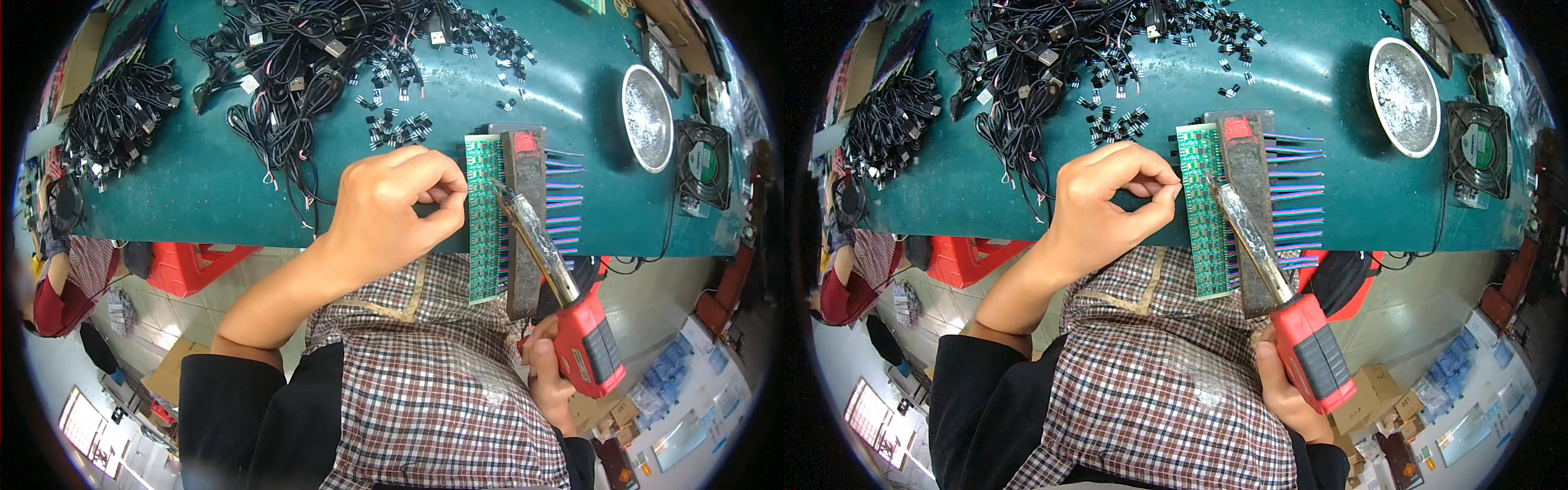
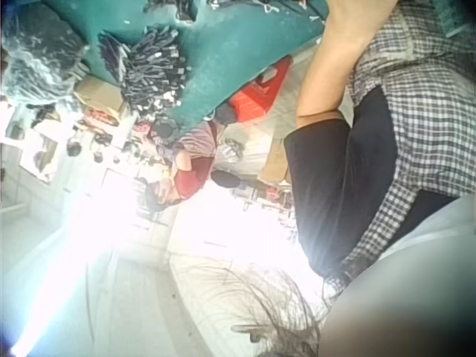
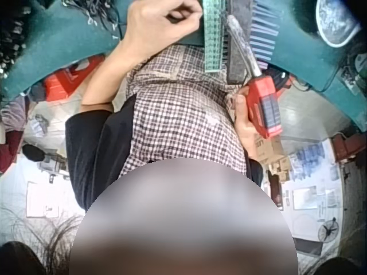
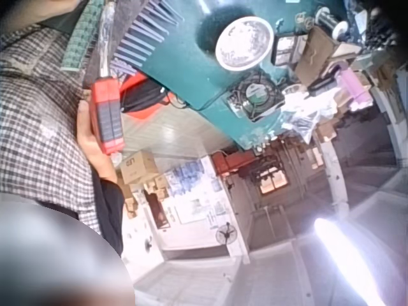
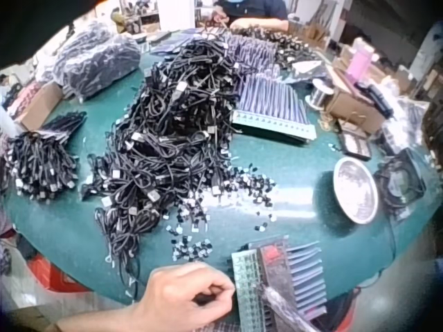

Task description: The person assembles electrical components on a PCB by hand, using a soldering gun to connect wires with solder wire.

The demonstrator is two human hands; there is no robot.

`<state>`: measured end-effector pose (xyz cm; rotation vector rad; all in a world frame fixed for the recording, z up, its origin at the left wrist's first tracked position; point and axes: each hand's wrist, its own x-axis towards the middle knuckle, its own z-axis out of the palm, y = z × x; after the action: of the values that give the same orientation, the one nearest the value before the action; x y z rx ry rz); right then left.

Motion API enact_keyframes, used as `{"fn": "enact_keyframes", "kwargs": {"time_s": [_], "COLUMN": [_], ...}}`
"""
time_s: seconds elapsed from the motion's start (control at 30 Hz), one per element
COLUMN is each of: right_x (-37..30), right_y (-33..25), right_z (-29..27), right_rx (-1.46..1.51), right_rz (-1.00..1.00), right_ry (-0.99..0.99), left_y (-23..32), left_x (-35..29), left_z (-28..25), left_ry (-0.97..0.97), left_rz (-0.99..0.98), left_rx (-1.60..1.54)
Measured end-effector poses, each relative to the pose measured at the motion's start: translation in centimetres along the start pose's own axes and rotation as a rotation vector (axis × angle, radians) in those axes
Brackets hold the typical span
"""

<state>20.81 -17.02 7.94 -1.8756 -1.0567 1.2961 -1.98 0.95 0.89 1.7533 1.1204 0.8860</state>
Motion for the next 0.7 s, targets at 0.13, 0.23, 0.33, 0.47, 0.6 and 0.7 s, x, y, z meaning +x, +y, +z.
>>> {"fn": "enact_keyframes", "kwargs": {"time_s": [0.13,0.23,0.33,0.47,0.6,0.7], "right_x": [0.1,-0.1,0.0,-0.1,-0.1,-0.2], "right_y": [-0.9,-1.7,-2.4,-1.4,-1.3,-0.1], "right_z": [-0.9,-0.9,-0.5,-0.7,-0.5,-0.1], "right_rx": [-0.046,0.071,0.144,0.081,0.080,0.073], "right_rz": [0.030,0.164,0.190,0.131,0.076,-0.015], "right_ry": [-0.071,-0.067,-0.057,-0.047,-0.045,-0.012], "left_y": [0.5,1.4,0.3,0.0,-1.1,-0.9], "left_x": [0.0,0.6,1.5,2.0,2.9,3.5], "left_z": [-0.5,-2.4,-3.7,-3.0,-2.0,-2.1], "left_ry": [-0.030,0.086,0.233,0.137,0.179,0.143], "left_rz": [-0.031,0.011,0.115,0.202,0.239,0.284], "left_rx": [0.022,0.219,0.490,0.601,0.713,0.784]}}
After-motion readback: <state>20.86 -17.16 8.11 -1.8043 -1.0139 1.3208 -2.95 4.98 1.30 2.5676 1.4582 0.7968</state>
